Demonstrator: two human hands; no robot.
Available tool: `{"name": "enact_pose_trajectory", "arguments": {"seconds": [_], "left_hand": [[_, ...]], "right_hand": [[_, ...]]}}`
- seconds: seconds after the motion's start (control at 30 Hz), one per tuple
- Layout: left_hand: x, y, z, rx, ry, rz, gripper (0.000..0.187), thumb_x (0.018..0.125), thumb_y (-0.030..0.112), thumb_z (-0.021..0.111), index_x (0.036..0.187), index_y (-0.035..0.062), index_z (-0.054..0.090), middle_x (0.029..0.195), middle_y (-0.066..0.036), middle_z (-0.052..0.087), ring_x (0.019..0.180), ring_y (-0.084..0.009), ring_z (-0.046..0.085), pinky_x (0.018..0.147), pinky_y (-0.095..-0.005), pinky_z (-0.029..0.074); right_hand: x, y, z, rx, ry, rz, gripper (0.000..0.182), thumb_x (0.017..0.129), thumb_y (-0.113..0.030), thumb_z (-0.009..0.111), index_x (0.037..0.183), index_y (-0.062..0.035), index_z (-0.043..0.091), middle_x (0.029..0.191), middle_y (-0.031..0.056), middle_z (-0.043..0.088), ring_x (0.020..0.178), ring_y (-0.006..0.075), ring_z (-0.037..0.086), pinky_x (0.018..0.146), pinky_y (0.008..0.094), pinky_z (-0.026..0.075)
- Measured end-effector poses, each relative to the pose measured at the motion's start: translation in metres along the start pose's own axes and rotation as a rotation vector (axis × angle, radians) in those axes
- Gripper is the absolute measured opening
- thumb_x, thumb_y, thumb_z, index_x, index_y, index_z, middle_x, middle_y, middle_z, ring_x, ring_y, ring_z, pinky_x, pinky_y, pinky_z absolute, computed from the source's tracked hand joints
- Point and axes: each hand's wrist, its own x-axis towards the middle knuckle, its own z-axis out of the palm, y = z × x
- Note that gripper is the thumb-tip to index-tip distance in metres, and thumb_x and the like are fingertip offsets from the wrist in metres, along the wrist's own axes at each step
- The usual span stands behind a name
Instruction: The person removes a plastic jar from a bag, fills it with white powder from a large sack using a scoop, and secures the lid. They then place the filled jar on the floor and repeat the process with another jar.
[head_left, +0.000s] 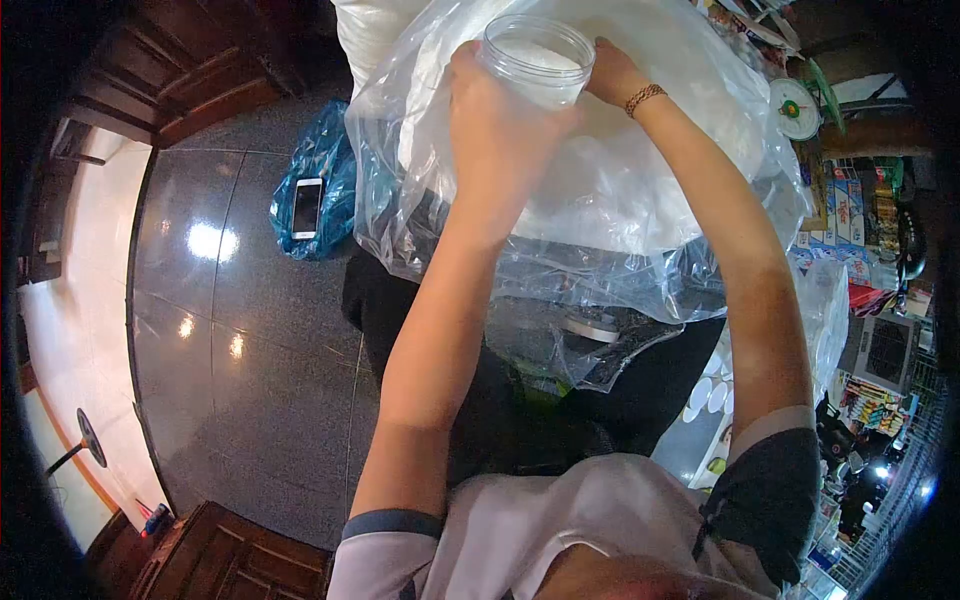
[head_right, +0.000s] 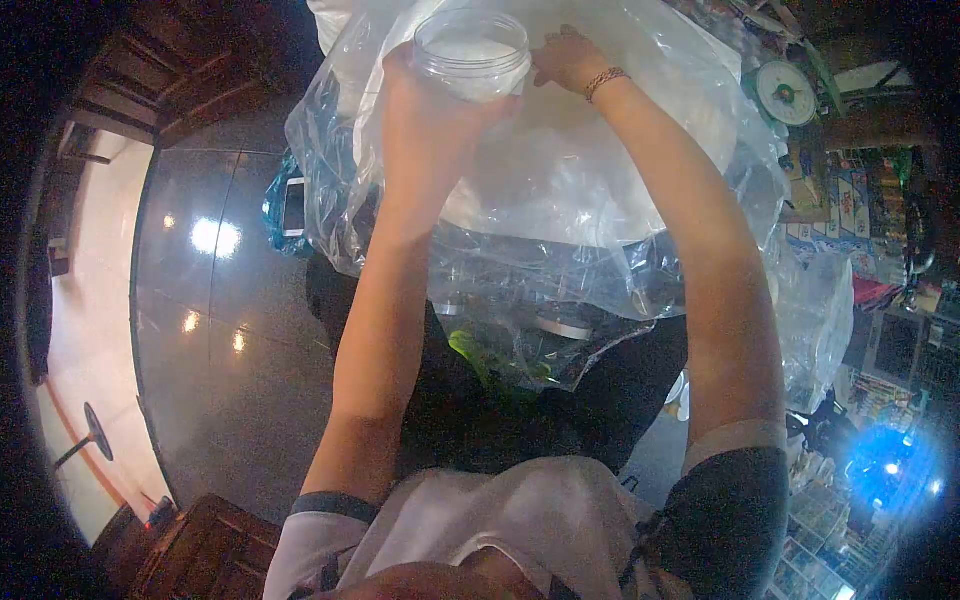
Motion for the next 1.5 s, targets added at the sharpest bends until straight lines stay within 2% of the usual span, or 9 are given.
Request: {"name": "enact_pose_trajectory", "arguments": {"seconds": [0.3, 0.43, 0.53, 0.7, 0.9, 1.0, 1.1, 1.2, 1.5], "left_hand": [[-0.002, 0.001, 0.003, -0.03, 0.03, 0.004, 0.096, 0.053, 0.014, 0.087, 0.13, -0.0126, 0.036, 0.119, -0.029, 0.054, 0.115, -0.0408, 0.054, 0.099, -0.0417, 0.045], [-0.001, 0.001, 0.002, -0.029, 0.022, 0.001, 0.096, 0.053, 0.014, 0.087, 0.13, -0.0122, 0.035, 0.12, -0.029, 0.053, 0.115, -0.041, 0.053, 0.099, -0.0421, 0.045], [-0.001, 0.0, 0.003, -0.031, 0.002, -0.003, 0.097, 0.054, 0.014, 0.087, 0.131, -0.0117, 0.035, 0.121, -0.029, 0.052, 0.116, -0.0412, 0.053, 0.1, -0.0423, 0.044], [-0.002, -0.001, 0.003, -0.038, 0.008, -0.005, 0.099, 0.052, 0.014, 0.088, 0.132, -0.0104, 0.034, 0.122, -0.029, 0.052, 0.117, -0.0418, 0.052, 0.101, -0.043, 0.043], [-0.003, -0.002, 0.004, -0.008, 0.029, 0.022, 0.1, 0.051, 0.013, 0.089, 0.131, -0.0101, 0.033, 0.12, -0.028, 0.052, 0.115, -0.0416, 0.052, 0.099, -0.0435, 0.044], [-0.002, 0.0, 0.004, -0.002, 0.031, 0.024, 0.1, 0.051, 0.013, 0.089, 0.131, -0.0106, 0.033, 0.12, -0.028, 0.052, 0.115, -0.0415, 0.052, 0.099, -0.0432, 0.044], [-0.002, 0.002, 0.004, -0.006, 0.032, 0.026, 0.101, 0.051, 0.015, 0.089, 0.131, -0.0116, 0.033, 0.121, -0.028, 0.051, 0.116, -0.0411, 0.052, 0.099, -0.0424, 0.044], [0.001, -0.004, 0.005, 0.003, 0.022, 0.016, 0.103, 0.051, 0.017, 0.089, 0.132, -0.0134, 0.033, 0.122, -0.029, 0.051, 0.117, -0.0402, 0.052, 0.099, -0.0414, 0.044], [0.002, -0.002, 0.006, 0.038, -0.001, 0.008, 0.106, 0.051, 0.023, 0.092, 0.13, -0.0163, 0.034, 0.123, -0.03, 0.05, 0.117, -0.0395, 0.052, 0.1, -0.0407, 0.044]], "right_hand": [[-0.002, -0.004, -0.008, 0.756, -0.124, 0.183, 0.032, 0.091, -0.032, 0.056, 0.111, -0.0088, 0.065, 0.094, 0.0158, 0.069, 0.08, 0.033, 0.066, 0.08, 0.0457, 0.052], [0.007, 0.006, 0.014, 0.563, 0.091, 0.035, 0.034, 0.091, -0.034, 0.055, 0.102, -0.0047, 0.068, 0.096, 0.0166, 0.07, 0.086, 0.0314, 0.068, 0.079, 0.0432, 0.054], [-0.004, -0.009, -0.016, 0.262, 0.012, 0.107, 0.03, 0.09, -0.03, 0.057, 0.095, -0.0042, 0.071, 0.095, 0.0164, 0.071, 0.09, 0.0302, 0.069, 0.077, 0.0419, 0.055], [0.011, 0.008, 0.068, -0.144, -0.202, 0.061, 0.022, 0.086, -0.022, 0.059, 0.088, -0.0051, 0.074, 0.09, 0.0166, 0.071, 0.089, 0.0318, 0.069, 0.077, 0.0427, 0.055], [-0.011, -0.004, 0.083, 0.501, 0.108, -0.102, 0.019, 0.087, -0.021, 0.059, 0.095, -0.0094, 0.072, 0.097, 0.0124, 0.071, 0.094, 0.0306, 0.067, 0.08, 0.0423, 0.054], [-0.037, -0.009, 0.053, 0.755, -0.043, 0.192, 0.022, 0.091, -0.026, 0.057, 0.104, -0.0117, 0.067, 0.107, 0.0065, 0.069, 0.101, 0.0265, 0.064, 0.083, 0.0371, 0.052], [-0.059, -0.009, 0.041, 1.143, -0.145, 0.482, 0.023, 0.094, -0.027, 0.055, 0.109, -0.0112, 0.063, 0.105, 0.0007, 0.065, 0.091, 0.0183, 0.059, 0.077, 0.0299, 0.048], [-0.071, -0.007, 0.048, 1.518, 0.034, 0.477, 0.021, 0.098, -0.028, 0.054, 0.102, -0.0079, 0.059, 0.086, -0.0046, 0.049, 0.073, 0.0075, 0.04, 0.066, 0.0218, 0.033], [-0.123, -0.043, -0.044, 2.027, 0.649, 0.57, 0.009, 0.096, -0.012, 0.054, 0.101, -0.0051, 0.057, 0.092, -0.0028, 0.05, 0.075, 0.0069, 0.039, 0.066, 0.0199, 0.032]]}}
